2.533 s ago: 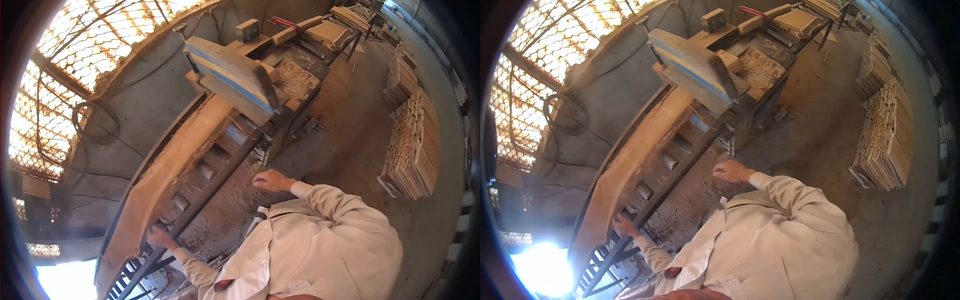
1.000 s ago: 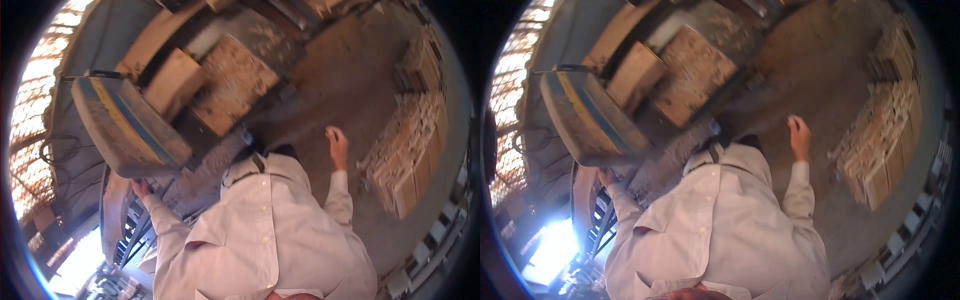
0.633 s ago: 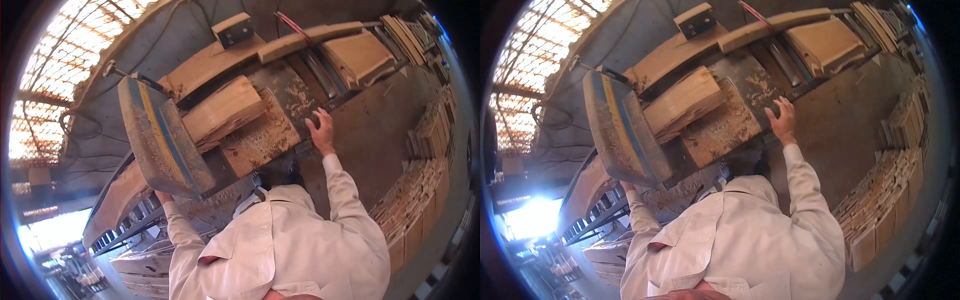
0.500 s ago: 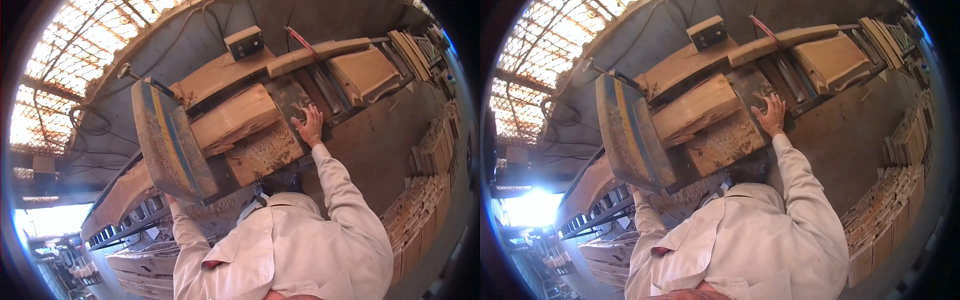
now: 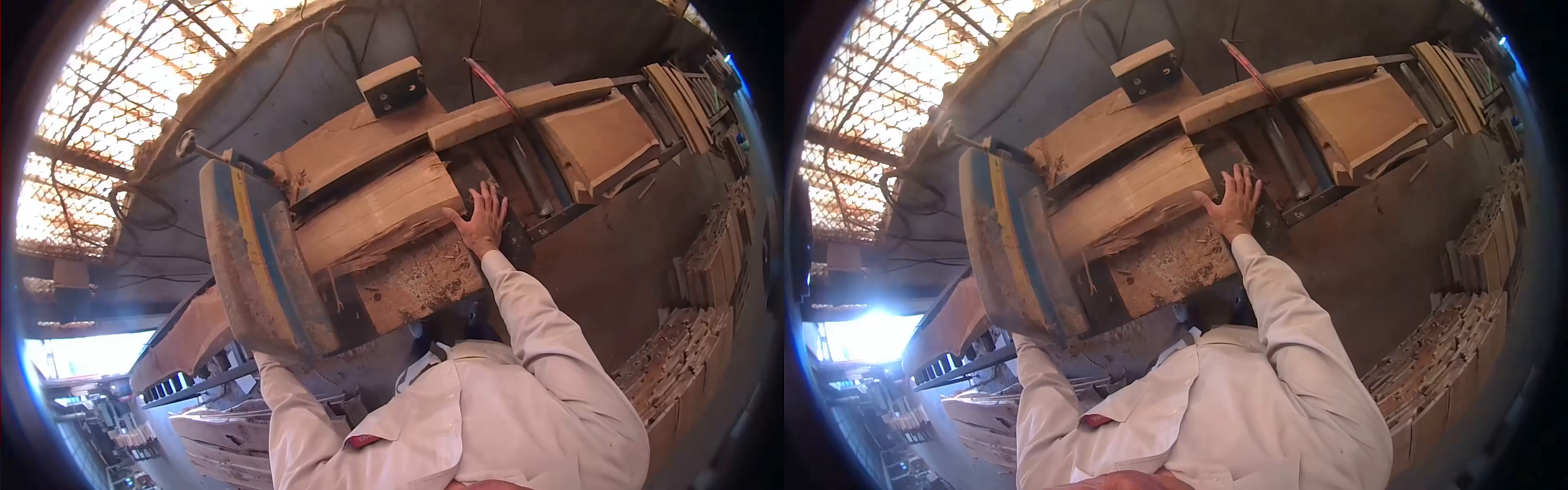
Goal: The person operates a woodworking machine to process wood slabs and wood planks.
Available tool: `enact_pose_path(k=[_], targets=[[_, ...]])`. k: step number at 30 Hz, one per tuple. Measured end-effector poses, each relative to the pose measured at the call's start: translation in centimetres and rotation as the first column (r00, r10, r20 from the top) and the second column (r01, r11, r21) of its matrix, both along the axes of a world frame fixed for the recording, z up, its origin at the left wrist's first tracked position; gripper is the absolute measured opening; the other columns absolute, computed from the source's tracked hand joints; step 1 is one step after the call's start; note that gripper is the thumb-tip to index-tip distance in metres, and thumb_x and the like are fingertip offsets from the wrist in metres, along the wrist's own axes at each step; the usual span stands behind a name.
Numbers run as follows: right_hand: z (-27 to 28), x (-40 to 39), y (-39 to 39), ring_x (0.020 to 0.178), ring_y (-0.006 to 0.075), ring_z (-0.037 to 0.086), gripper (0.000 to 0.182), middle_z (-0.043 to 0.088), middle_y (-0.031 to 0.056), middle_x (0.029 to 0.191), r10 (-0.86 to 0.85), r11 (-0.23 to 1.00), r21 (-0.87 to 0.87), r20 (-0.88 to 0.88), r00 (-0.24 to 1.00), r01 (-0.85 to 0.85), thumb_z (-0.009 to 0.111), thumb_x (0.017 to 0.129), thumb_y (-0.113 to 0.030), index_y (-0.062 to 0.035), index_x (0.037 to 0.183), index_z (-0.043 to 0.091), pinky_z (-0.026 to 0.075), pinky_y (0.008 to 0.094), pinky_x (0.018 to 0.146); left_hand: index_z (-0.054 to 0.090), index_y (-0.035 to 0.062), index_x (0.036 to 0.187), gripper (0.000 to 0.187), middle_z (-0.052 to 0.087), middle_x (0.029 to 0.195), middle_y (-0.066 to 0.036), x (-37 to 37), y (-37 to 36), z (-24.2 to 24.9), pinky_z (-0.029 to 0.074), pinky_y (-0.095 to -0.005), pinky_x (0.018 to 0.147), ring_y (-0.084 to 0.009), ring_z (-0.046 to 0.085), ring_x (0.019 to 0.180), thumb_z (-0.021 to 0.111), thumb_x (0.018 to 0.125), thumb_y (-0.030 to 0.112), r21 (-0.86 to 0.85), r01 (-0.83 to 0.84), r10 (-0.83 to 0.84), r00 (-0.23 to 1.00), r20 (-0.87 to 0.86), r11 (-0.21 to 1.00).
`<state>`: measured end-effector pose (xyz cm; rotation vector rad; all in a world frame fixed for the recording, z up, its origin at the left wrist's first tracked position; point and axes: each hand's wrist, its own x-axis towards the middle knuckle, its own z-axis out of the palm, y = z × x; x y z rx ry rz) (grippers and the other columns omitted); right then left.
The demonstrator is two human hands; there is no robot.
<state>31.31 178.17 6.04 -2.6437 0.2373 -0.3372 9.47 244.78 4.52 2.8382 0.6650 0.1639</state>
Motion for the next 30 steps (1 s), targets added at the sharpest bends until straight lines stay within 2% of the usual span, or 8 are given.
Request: enact_pose_path(k=[11,20,22,24,26,27,29,30], targets=[[-0.7,0.8,0.7,0.149,0.0261,0.02,0.096,0.033,0.0121,0.156,-0.009,1.0,-0.021,0.023,1.0,0.01,0.05,0.08,-0.082,-0.008,0.141,0.046,0.003,0.0488,0.123,0.062,0.0002,0.118,0.039,0.069,0.104,-0.011,-1.7,-1.6,-1.6,0.053,-0.0335,0.075,-0.0208,0.066,0.089,0.064,0.094,0.03,-0.299,-0.124,0.193,0.958,0.213,0.946],[-0.9,1.2,1.8,0.147,0.0236,0.025,0.098,0.039,0.0099,0.153,-0.043,0.999,-0.002,0.034,0.999,0.043,0.053,0.075,-0.084,-0.011,0.139,0.049,0.008,0.0462,0.124,0.063,-0.0005,0.116,0.042,0.069,0.098,-0.009,1.0,-1.5,-0.7,0.054,-0.033,0.07,-0.0201,0.067,0.082,0.065,0.094,0.035,-0.296,-0.051,0.128,0.961,0.246,0.954],[-1.0,1.1,1.8,0.147,0.0237,0.026,0.097,0.039,0.01,0.153,-0.039,0.999,-0.002,0.044,0.998,0.039,0.053,0.075,-0.085,-0.0112,0.139,0.049,0.008,0.046,0.124,0.063,-0.0007,0.116,0.043,0.069,0.097,-0.009,1.1,-1.2,0.5,0.054,-0.0329,0.069,-0.0199,0.067,0.081,0.066,0.094,0.036,-0.37,-0.056,0.153,0.959,0.239,0.928],[-1.3,1.2,1.7,0.147,0.0243,0.026,0.099,0.039,0.0105,0.153,-0.046,0.999,-0.006,0.054,0.997,0.047,0.053,0.075,-0.085,-0.0111,0.139,0.048,0.008,0.0463,0.124,0.063,-0.0008,0.115,0.044,0.069,0.096,-0.009,1.6,-0.9,2.3,0.054,-0.0327,0.068,-0.0197,0.067,0.08,0.066,0.095,0.037,-0.622,-0.118,0.324,0.918,0.229,0.774],[-1.5,1.1,1.4,0.147,0.0246,0.026,0.1,0.039,0.0109,0.153,-0.042,0.999,-0.006,0.056,0.998,0.042,0.052,0.074,-0.086,-0.0109,0.14,0.047,0.008,0.0465,0.124,0.061,0.0012,0.118,0.045,0.07,0.094,-0.012,2.5,0.3,2.0,0.055,-0.0364,0.067,-0.0233,0.068,0.078,0.063,0.096,0.041,-0.968,-0.074,0.723,0.68,0.126,0.238],[-1.3,1.2,1.4,0.147,0.0248,0.026,0.101,0.039,0.0111,0.153,-0.036,0.999,-0.006,0.057,0.998,0.036,0.052,0.073,-0.087,-0.0108,0.14,0.047,0.008,0.0466,0.124,0.061,0.0022,0.119,0.046,0.07,0.093,-0.013,2.4,1.4,1.7,0.055,-0.0382,0.067,-0.025,0.068,0.077,0.062,0.096,0.042,-0.997,0.039,0.842,0.539,-0.038,-0.07],[-0.8,1.1,1.4,0.147,0.0251,0.026,0.104,0.039,0.0114,0.153,-0.034,0.999,0.014,0.049,0.998,0.033,0.052,0.072,-0.088,-0.0095,0.141,0.046,0.007,0.0467,0.124,0.057,0.0005,0.123,0.052,0.07,0.095,-0.015,0.7,5.3,-2.4,0.055,-0.0405,0.069,-0.0282,0.069,0.08,0.061,0.096,0.045,-0.84,-0.088,0.602,0.737,0.307,0.535],[-0.8,1.1,1.3,0.147,0.0251,0.026,0.104,0.038,0.0115,0.153,-0.032,0.999,0.012,0.047,0.998,0.031,0.052,0.072,-0.088,-0.0093,0.141,0.046,0.007,0.0467,0.124,0.057,-0.0004,0.124,0.054,0.07,0.095,-0.015,0.5,5.0,-2.4,0.055,-0.041,0.069,-0.0287,0.069,0.081,0.061,0.096,0.046,-0.664,-0.131,0.453,0.824,0.339,0.737]])
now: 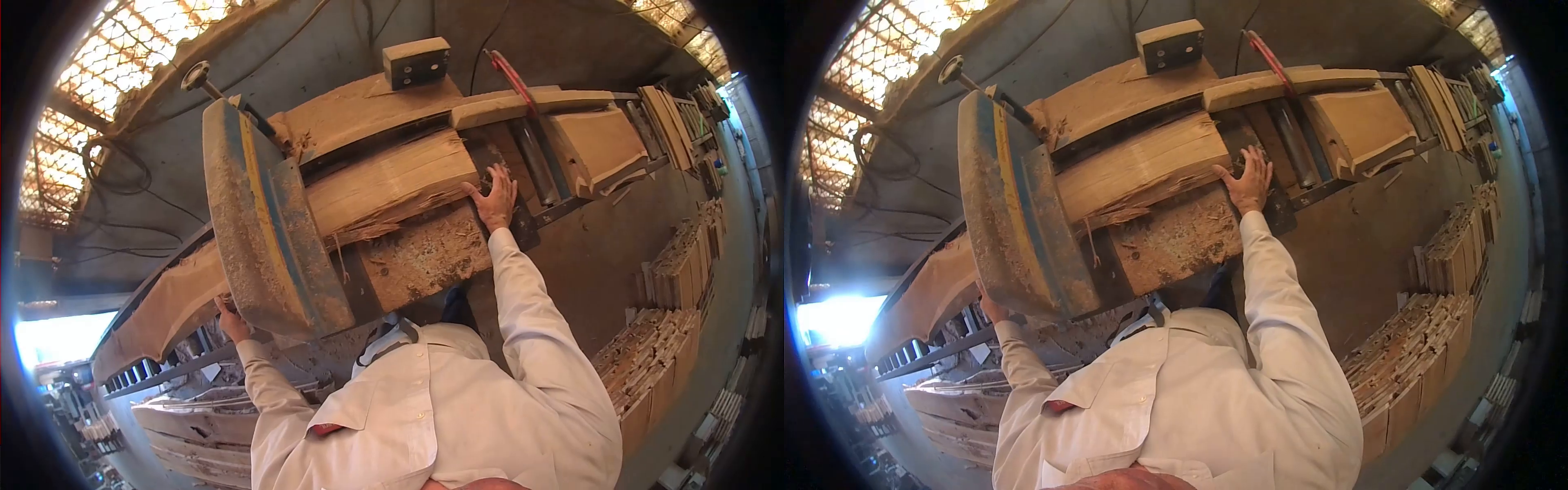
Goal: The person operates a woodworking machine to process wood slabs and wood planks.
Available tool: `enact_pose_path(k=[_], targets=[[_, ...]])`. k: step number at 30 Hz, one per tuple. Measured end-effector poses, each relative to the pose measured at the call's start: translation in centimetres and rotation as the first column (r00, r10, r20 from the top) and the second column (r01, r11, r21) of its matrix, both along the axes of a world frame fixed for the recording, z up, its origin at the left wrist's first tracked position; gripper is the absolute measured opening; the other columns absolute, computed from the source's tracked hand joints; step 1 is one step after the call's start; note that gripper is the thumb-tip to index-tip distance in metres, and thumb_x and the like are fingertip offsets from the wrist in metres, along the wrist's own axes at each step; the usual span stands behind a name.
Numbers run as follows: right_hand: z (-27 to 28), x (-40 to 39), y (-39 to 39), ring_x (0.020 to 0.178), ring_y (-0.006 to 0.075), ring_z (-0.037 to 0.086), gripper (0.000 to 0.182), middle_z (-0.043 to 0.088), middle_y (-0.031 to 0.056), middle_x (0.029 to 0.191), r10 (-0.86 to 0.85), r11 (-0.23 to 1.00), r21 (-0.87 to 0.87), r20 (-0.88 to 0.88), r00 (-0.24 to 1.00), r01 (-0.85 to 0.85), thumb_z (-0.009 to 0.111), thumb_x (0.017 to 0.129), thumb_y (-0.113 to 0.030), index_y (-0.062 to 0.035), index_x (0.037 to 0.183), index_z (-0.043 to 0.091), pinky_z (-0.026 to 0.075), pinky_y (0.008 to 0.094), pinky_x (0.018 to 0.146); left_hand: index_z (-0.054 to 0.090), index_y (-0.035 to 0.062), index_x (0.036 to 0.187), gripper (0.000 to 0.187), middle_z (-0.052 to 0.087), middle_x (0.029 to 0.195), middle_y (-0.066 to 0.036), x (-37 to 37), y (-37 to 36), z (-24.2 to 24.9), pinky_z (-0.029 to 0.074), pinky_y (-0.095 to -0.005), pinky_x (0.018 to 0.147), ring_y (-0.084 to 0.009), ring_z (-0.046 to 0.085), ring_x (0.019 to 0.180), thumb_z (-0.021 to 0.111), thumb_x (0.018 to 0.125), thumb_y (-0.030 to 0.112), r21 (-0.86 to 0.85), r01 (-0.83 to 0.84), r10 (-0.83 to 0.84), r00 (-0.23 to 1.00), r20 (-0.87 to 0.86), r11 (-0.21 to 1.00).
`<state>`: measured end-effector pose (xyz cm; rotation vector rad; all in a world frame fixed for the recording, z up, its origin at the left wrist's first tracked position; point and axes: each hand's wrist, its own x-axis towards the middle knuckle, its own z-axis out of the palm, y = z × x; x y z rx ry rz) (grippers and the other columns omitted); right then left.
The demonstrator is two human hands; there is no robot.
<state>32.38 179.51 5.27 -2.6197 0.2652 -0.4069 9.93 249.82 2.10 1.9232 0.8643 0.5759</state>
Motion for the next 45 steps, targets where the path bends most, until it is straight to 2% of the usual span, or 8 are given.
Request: enact_pose_path(k=[3,6,10,20,27,31,33,45], targets=[[0.2,-0.2,0.0,0.147,0.0254,0.026,0.103,0.039,0.0124,0.153,0.004,1.0,0.003,0.007,1.0,-0.004,0.052,0.074,-0.086,-0.0077,0.141,0.046,0.008,0.0468,0.124,0.058,-0.0037,0.121,0.06,0.071,0.097,-0.014,-0.1,-1.0,0.7,0.054,-0.0411,0.069,-0.0285,0.069,0.083,0.061,0.095,0.05,0.598,0.215,0.046,0.92,-0.39,0.772],[0.4,-0.3,-0.1,0.146,0.026,0.028,0.098,0.041,0.0135,0.151,0.006,1.0,0.008,0.032,0.999,-0.006,0.056,0.076,-0.081,-0.0065,0.139,0.049,0.009,0.0473,0.123,0.06,-0.0059,0.115,0.066,0.07,0.096,-0.01,0.2,-0.7,-0.1,0.054,-0.0396,0.07,-0.0265,0.068,0.082,0.063,0.091,0.055,0.595,0.207,-0.133,0.977,-0.166,0.776],[-0.2,-0.5,-0.7,0.146,0.0267,0.029,0.098,0.042,0.0137,0.15,-0.004,1.0,0.002,0.094,0.996,0.004,0.058,0.075,-0.079,-0.0057,0.14,0.048,0.01,0.0485,0.123,0.066,-0.0003,0.111,0.065,0.07,0.098,-0.009,1.8,-4.1,2.5,0.055,-0.0345,0.06,-0.0204,0.067,0.078,0.063,0.089,0.061,-0.513,-0.218,0.321,0.94,0.119,0.83],[0.1,-0.5,-0.5,0.146,0.0268,0.029,0.096,0.041,0.0165,0.15,0.001,0.999,-0.036,0.106,0.994,0.003,0.063,0.078,-0.073,-0.0034,0.14,0.045,0.01,0.0488,0.122,0.059,-0.0076,0.122,0.062,0.068,0.105,-0.011,0.4,0.8,-2.5,0.056,-0.0371,0.076,-0.0244,0.068,0.089,0.061,0.094,0.048,-0.136,-0.071,0.094,0.981,0.171,0.988],[-0.6,-0.3,-0.4,0.145,0.026,0.031,0.081,0.044,0.0126,0.149,-0.021,1.0,-0.012,0.112,0.993,0.023,0.058,0.085,-0.068,-0.0065,0.138,0.049,0.012,0.0481,0.122,0.06,-0.0091,0.118,0.061,0.068,0.1,-0.014,1.9,-5.2,2.6,0.056,-0.0376,0.073,-0.0262,0.069,0.086,0.062,0.095,0.047,-0.577,-0.204,0.364,0.915,0.175,0.791],[-0.6,-0.1,0.1,0.141,0.0272,0.038,0.066,0.049,0.0117,0.146,0.005,0.997,-0.079,0.128,0.992,0.005,0.056,0.091,-0.06,-0.0069,0.13,0.056,0.021,0.0502,0.118,0.067,-0.0066,0.106,0.055,0.069,0.093,-0.011,0.0,-0.7,-2.6,0.055,-0.0383,0.071,-0.0218,0.067,0.081,0.062,0.094,0.047,0.154,-0.214,0.232,0.966,-0.111,0.965],[-0.9,0.0,0.0,0.139,0.0277,0.041,0.064,0.051,0.0118,0.144,0.021,0.994,-0.107,0.143,0.99,-0.005,0.057,0.092,-0.059,-0.0061,0.129,0.056,0.023,0.0506,0.117,0.069,-0.0039,0.102,0.052,0.069,0.091,-0.011,1.5,-3.8,0.6,0.054,-0.0388,0.07,-0.0212,0.066,0.079,0.063,0.093,0.047,-0.493,-0.309,0.433,0.888,0.157,0.813],[-0.5,-0.1,1.0,0.143,0.0265,0.035,0.079,0.045,0.0109,0.15,-0.007,0.998,-0.066,0.009,1.0,0.007,0.046,0.091,-0.071,-0.0065,0.135,0.055,0.017,0.0483,0.121,0.065,0.0036,0.097,0.031,0.068,0.095,-0.009,-0.4,-2.0,1.9,0.06,-0.0411,0.058,-0.0232,0.069,0.075,0.071,0.091,0.034,-0.802,-0.183,0.514,0.841,0.172,0.568]])
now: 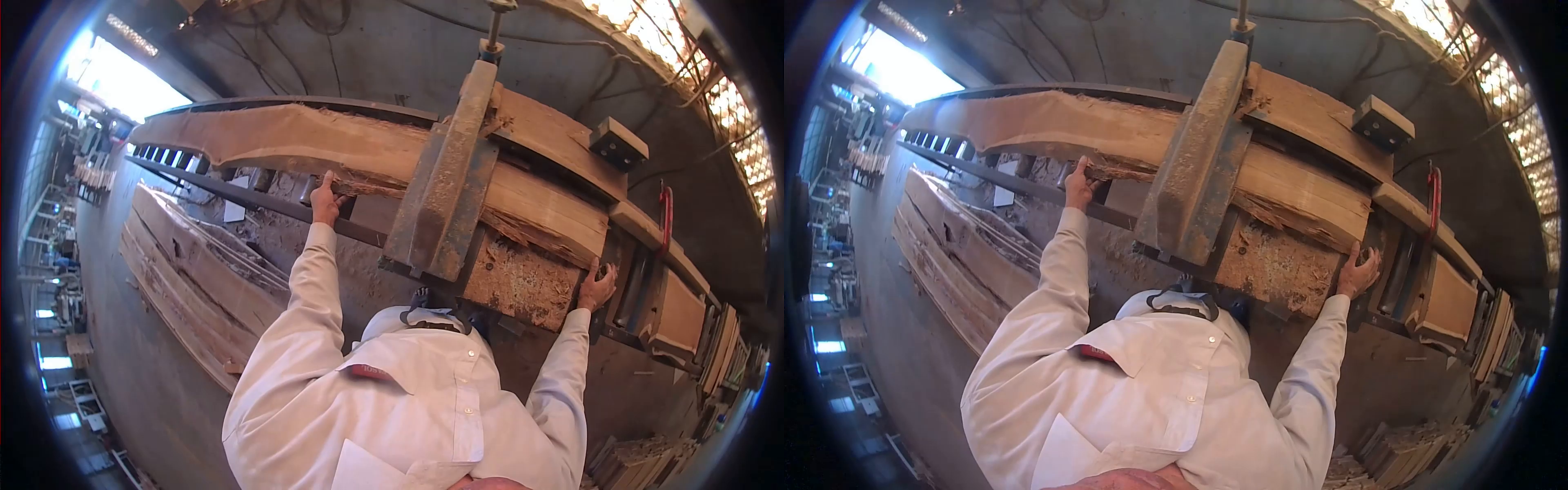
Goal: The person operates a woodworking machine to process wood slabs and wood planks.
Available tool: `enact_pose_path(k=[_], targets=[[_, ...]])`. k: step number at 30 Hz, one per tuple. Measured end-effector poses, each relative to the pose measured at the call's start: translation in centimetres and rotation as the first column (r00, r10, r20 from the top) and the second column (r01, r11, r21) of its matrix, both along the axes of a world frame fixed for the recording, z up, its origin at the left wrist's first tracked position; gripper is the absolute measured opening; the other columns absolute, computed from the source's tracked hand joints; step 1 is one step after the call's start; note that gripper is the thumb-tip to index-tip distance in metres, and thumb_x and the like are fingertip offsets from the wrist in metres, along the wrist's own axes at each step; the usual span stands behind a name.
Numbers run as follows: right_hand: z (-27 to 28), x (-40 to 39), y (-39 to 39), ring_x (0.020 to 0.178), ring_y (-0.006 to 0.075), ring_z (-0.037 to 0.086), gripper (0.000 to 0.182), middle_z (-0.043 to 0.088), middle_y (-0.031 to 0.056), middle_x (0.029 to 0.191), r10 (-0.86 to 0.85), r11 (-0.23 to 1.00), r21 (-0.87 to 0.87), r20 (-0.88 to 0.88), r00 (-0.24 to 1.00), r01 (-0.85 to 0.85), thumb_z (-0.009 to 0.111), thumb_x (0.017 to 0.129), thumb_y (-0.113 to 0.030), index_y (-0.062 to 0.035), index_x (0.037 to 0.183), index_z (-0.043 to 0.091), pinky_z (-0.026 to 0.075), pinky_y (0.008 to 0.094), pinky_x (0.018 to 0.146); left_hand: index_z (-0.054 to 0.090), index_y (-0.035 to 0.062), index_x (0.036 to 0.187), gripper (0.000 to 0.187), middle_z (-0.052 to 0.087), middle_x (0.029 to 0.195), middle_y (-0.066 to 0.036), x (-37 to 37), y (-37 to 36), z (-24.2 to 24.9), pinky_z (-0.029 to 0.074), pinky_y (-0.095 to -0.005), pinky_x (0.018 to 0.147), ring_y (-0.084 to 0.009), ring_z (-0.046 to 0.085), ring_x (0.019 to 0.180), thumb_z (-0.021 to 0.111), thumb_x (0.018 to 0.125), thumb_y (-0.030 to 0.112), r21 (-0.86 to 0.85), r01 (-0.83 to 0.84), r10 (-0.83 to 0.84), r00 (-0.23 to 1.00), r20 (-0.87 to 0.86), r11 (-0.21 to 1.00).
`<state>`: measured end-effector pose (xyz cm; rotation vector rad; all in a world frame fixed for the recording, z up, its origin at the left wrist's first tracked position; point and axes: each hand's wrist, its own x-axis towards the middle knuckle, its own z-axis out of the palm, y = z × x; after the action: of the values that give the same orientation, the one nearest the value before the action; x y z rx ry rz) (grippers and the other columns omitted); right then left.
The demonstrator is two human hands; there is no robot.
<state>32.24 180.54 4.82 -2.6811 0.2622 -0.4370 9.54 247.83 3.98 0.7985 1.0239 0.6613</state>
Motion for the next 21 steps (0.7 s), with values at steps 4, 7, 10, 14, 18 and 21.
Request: enact_pose_path(k=[4,7,10,14,18,21], targets=[[-0.2,0.1,-0.3,0.143,0.0268,0.035,0.077,0.044,0.0111,0.151,0.019,1.0,-0.009,-0.017,1.0,-0.019,0.047,0.091,-0.07,-0.0063,0.134,0.056,0.017,0.048,0.121,0.066,0.004,0.094,0.03,0.068,0.085,-0.007,-1.4,0.3,1.0,0.056,-0.0351,0.051,-0.0207,0.066,0.064,0.072,0.091,0.034,0.198,-0.184,0.188,0.982,0.002,0.963],[-0.5,-0.2,-0.7,0.143,0.0269,0.034,0.074,0.044,0.01,0.151,0.042,0.999,-0.013,0.0,0.999,-0.042,0.047,0.092,-0.068,-0.0065,0.133,0.056,0.017,0.047,0.121,0.066,0.0051,0.093,0.032,0.067,0.079,-0.006,-7.3,4.5,0.3,0.052,-0.0326,0.049,-0.0183,0.065,0.064,0.071,0.091,0.036,0.261,-0.3,0.312,0.95,-0.004,0.917],[-1.1,0.0,-1.0,0.14,0.0287,0.038,0.071,0.047,0.0116,0.148,0.071,0.997,0.013,0.026,0.997,-0.072,0.048,0.094,-0.063,-0.004,0.132,0.057,0.022,0.0458,0.118,0.065,0.0089,0.088,0.028,0.066,0.078,-0.005,-14.8,6.2,1.8,0.053,-0.0348,0.056,-0.0188,0.065,0.067,0.068,0.094,0.036,0.109,-0.51,0.464,0.838,0.287,0.853],[-0.4,-1.8,-1.3,0.128,0.0282,0.051,0.063,0.055,0.0155,0.14,0.075,0.89,0.447,0.059,0.995,-0.093,0.053,0.098,-0.053,0.0011,0.13,0.057,0.038,0.0397,0.108,0.064,0.0091,0.086,0.027,0.067,0.078,-0.006,-23.6,1.0,1.9,0.055,-0.0372,0.062,-0.0227,0.066,0.071,0.063,0.097,0.034,-0.076,-0.586,0.571,0.74,0.355,0.807],[-0.4,-3.7,-0.3,0.112,0.0259,0.062,0.051,0.067,0.0173,0.12,0.082,0.83,0.54,0.126,0.989,-0.138,0.055,0.1,-0.04,0.0057,0.121,0.064,0.046,0.0345,0.097,0.061,0.0087,0.089,0.026,0.065,0.076,-0.009,-31.8,-5.0,-7.5,0.057,-0.0389,0.067,-0.0252,0.065,0.071,0.058,0.098,0.033,-0.235,-0.489,0.543,0.752,0.375,0.84],[2.9,-8.1,5.2,0.11,0.0268,0.063,0.048,0.066,0.0178,0.122,0.194,0.776,0.605,0.038,0.98,-0.177,0.055,0.101,-0.036,0.0064,0.122,0.062,0.049,0.0363,0.097,0.06,0.0088,0.091,0.022,0.064,0.078,-0.009,-33.5,-12.3,-12.0,0.056,-0.0456,0.073,-0.0258,0.064,0.074,0.059,0.099,0.029,-0.325,-0.688,0.761,0.604,0.239,0.648]])
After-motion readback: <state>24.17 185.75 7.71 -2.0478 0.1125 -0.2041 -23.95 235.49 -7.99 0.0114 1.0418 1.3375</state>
